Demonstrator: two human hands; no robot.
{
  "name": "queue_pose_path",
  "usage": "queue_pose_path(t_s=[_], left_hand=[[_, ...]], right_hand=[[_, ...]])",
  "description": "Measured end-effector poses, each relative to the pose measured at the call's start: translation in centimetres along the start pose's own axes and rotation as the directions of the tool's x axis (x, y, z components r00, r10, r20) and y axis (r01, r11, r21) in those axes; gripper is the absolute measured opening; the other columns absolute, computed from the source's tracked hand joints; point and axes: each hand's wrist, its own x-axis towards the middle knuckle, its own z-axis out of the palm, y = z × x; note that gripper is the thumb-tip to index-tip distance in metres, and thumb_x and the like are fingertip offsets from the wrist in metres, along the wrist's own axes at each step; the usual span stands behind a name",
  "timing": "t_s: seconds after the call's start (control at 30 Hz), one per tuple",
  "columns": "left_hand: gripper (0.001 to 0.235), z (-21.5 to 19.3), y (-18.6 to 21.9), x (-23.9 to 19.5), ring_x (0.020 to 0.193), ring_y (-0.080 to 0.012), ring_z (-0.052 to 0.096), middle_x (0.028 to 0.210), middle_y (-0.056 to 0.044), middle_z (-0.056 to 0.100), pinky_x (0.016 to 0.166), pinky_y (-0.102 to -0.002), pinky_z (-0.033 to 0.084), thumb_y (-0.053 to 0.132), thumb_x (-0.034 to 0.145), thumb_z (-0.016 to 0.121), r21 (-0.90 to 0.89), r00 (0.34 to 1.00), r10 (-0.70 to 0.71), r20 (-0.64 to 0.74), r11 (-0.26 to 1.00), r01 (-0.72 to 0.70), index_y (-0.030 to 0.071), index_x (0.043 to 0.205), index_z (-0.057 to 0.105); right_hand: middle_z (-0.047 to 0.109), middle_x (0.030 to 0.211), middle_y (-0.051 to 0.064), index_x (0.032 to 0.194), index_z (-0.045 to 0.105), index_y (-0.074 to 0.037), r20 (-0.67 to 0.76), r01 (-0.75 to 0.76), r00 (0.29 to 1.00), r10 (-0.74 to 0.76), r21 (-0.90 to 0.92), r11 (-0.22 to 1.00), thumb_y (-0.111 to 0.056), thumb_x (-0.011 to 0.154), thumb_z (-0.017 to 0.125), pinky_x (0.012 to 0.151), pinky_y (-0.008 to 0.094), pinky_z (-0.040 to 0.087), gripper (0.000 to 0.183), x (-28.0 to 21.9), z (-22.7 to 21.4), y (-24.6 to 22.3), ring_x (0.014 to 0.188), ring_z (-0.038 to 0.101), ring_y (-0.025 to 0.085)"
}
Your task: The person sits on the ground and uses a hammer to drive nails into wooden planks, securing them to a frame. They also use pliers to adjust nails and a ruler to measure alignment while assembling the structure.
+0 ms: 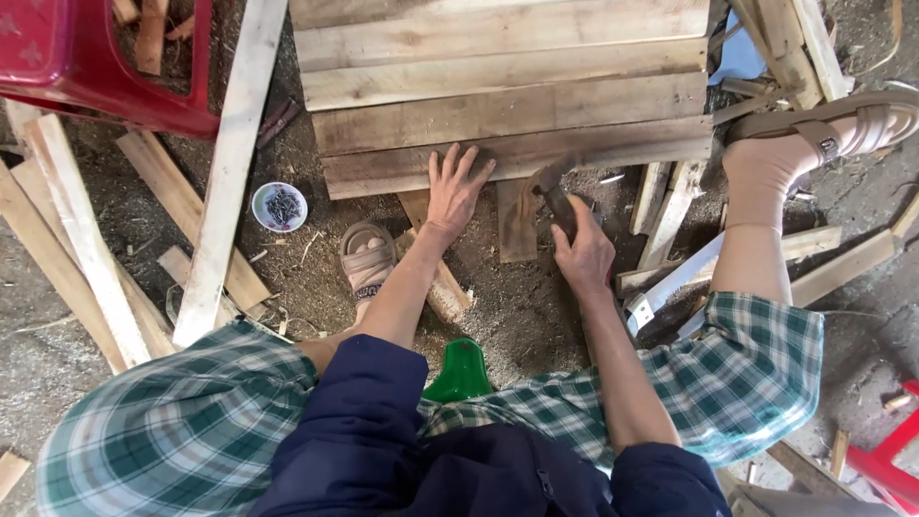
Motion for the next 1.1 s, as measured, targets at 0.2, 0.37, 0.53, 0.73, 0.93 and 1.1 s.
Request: queue_pose_path(t_s=[0.2, 0.37, 0.53, 0.73, 0.93, 1.1], left_hand=[[0.053, 1.2, -0.4, 0.0, 0.144, -0.0428, 0.034, 0.148, -0.007, 0.043, 0.110, -0.075, 0.027, 0.015, 0.089, 0.069, 0.082, 1.000, 0.024, 0.000, 0.996, -0.024, 0.034, 0.137, 0.062], [0.057, 1.9, -0.5, -0.3, 0.144, -0.0442, 0.033, 0.148, -0.008, 0.044, 0.109, -0.077, 0.027, 0.016, 0.087, 0.073, 0.071, 0.998, 0.055, 0.026, 0.996, -0.057, 0.033, 0.140, 0.061], [0.058, 2.3, -0.9, 0.1, 0.144, -0.0437, 0.034, 0.147, -0.009, 0.046, 0.111, -0.075, 0.025, 0.013, 0.086, 0.075, 0.040, 0.998, 0.059, 0.003, 0.997, -0.060, 0.030, 0.140, 0.061], [0.047, 0.3, -0.1, 0.5, 0.143, -0.0404, 0.036, 0.142, -0.007, 0.049, 0.111, -0.075, 0.026, 0.015, 0.089, 0.068, -0.019, 0.999, 0.027, -0.040, 0.999, -0.027, 0.027, 0.134, 0.065], [0.027, 2.5, 2.6, 3.6, 0.115, -0.0200, 0.050, 0.114, 0.006, 0.054, 0.097, -0.046, 0.036, 0.036, 0.086, 0.077, -0.212, 0.992, -0.067, -0.103, 0.976, 0.044, 0.036, 0.113, 0.073], [0.016, 2.4, 3.5, 5.0, 0.105, -0.0151, 0.046, 0.101, 0.012, 0.048, 0.093, -0.041, 0.031, 0.039, 0.082, 0.081, -0.298, 0.968, -0.196, -0.158, 0.944, 0.143, 0.040, 0.096, 0.074]], right_hand=[[0.064, 0.097, 0.009, 0.151, 0.055, -0.033, 0.011, 0.205, 0.979, -0.206, -0.169, 0.964, -0.021, 0.100, 0.066, 0.071, 0.051, 0.057, 0.054, 1.0, 0.8, 0.7, 0.090, 0.067, 0.035], [0.061, 0.094, -0.002, 0.135, 0.075, -0.030, -0.329, 0.399, 0.823, -0.462, -0.244, 0.884, -0.029, 0.103, 0.061, 0.067, 0.031, 0.055, 0.034, 3.8, 1.0, -0.6, 0.082, 0.062, 0.022], [0.061, 0.102, 0.006, 0.149, 0.060, -0.038, -0.075, 0.351, 0.917, -0.392, -0.316, 0.881, -0.018, 0.096, 0.068, 0.063, 0.046, 0.053, 0.057, 4.1, 2.0, 1.5, 0.087, 0.064, 0.033], [0.066, 0.110, 0.007, 0.149, 0.061, -0.029, -0.255, 0.234, 0.932, -0.257, -0.115, 0.965, -0.019, 0.101, 0.068, 0.079, 0.043, 0.057, 0.050, 3.4, 3.2, 3.7, 0.098, 0.067, 0.032], [0.065, 0.125, 0.024, 0.154, 0.054, -0.009, -0.363, 0.206, 0.929, -0.074, 0.340, 0.918, -0.002, 0.100, 0.067, 0.095, 0.049, 0.052, 0.056, 3.0, -2.9, -1.9, 0.116, 0.061, 0.048], [0.068, 0.108, 0.020, 0.152, 0.055, -0.011, -0.220, 0.000, 0.966, 0.135, 0.524, 0.852, -0.005, 0.099, 0.068, 0.074, 0.041, 0.054, 0.055, 1.9, -2.7, -1.2, 0.090, 0.064, 0.032]])
